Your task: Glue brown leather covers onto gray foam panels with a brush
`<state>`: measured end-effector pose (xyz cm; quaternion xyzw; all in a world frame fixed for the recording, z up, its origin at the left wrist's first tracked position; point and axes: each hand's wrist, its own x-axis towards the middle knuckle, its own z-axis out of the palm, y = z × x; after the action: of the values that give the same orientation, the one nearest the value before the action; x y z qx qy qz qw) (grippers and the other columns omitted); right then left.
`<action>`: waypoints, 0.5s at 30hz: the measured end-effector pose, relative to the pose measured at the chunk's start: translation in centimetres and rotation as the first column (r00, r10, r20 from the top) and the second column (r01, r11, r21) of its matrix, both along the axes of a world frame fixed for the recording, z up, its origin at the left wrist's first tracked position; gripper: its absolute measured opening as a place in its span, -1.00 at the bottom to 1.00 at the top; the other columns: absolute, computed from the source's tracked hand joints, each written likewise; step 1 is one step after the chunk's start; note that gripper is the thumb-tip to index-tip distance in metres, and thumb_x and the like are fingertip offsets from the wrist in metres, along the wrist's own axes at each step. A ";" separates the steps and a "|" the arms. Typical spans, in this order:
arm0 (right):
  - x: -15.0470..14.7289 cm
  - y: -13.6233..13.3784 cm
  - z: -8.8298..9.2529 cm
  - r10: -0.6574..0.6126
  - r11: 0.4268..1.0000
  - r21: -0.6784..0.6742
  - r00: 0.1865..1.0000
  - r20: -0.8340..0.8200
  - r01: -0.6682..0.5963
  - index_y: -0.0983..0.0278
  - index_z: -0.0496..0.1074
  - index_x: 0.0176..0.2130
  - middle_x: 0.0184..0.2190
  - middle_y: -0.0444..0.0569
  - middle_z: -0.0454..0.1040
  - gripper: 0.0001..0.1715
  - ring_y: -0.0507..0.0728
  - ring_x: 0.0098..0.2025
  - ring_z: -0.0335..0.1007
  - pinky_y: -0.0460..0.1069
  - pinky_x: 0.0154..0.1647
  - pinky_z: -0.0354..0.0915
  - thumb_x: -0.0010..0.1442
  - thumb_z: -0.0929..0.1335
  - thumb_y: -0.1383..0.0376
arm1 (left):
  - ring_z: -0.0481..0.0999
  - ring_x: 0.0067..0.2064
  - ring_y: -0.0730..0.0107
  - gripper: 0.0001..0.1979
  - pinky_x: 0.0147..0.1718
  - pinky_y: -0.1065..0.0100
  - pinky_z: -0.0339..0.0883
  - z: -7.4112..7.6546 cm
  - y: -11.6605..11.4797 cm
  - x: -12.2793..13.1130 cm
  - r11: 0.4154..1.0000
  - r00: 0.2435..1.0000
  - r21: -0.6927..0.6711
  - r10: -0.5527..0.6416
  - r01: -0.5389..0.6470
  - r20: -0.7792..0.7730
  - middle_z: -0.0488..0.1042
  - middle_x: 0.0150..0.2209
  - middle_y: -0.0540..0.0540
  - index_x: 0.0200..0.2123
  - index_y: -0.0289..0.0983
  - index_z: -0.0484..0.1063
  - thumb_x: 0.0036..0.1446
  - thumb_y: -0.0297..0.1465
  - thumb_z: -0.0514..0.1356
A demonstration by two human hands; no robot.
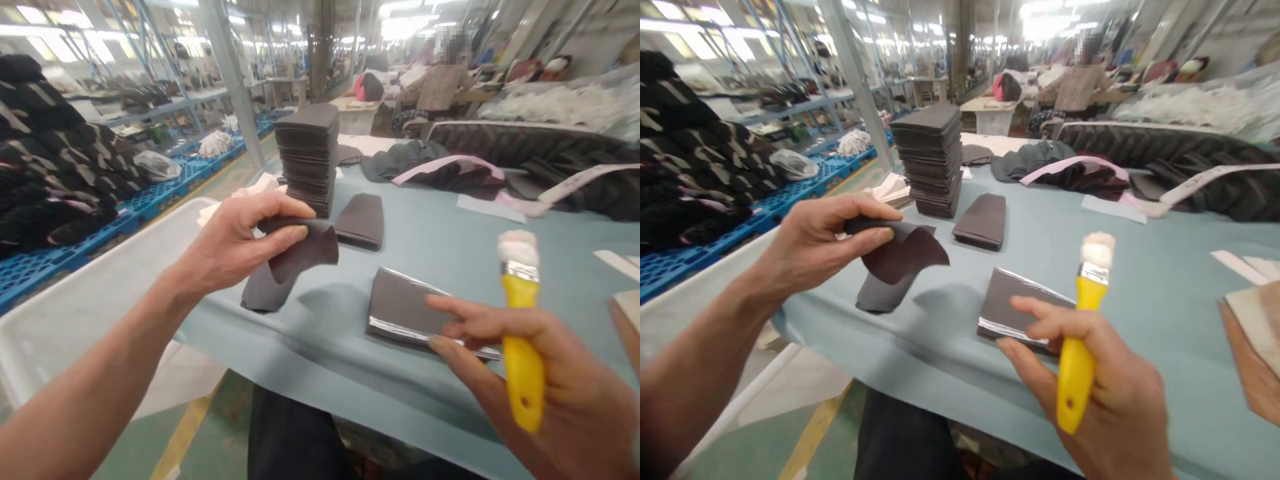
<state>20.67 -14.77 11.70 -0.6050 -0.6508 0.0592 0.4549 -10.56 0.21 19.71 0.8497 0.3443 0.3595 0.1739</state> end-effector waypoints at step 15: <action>-2.1 -0.3 6.6 0.095 0.995 -0.029 0.995 0.037 -0.094 0.15 0.49 -0.31 -0.51 -0.21 0.48 -0.83 0.00 -0.55 0.30 -0.09 -0.50 0.27 0.36 0.44 0.22 | 0.66 0.01 0.16 -0.43 0.05 0.23 0.53 -6.3 -6.8 8.2 0.877 0.686 -0.354 0.038 0.326 0.726 0.71 -0.02 -0.12 0.11 -0.10 0.67 0.27 0.16 0.36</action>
<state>18.54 -15.10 18.34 -0.5808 -0.6864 0.0776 0.4308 -2.35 -6.57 13.42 0.6020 0.2537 0.5536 0.5165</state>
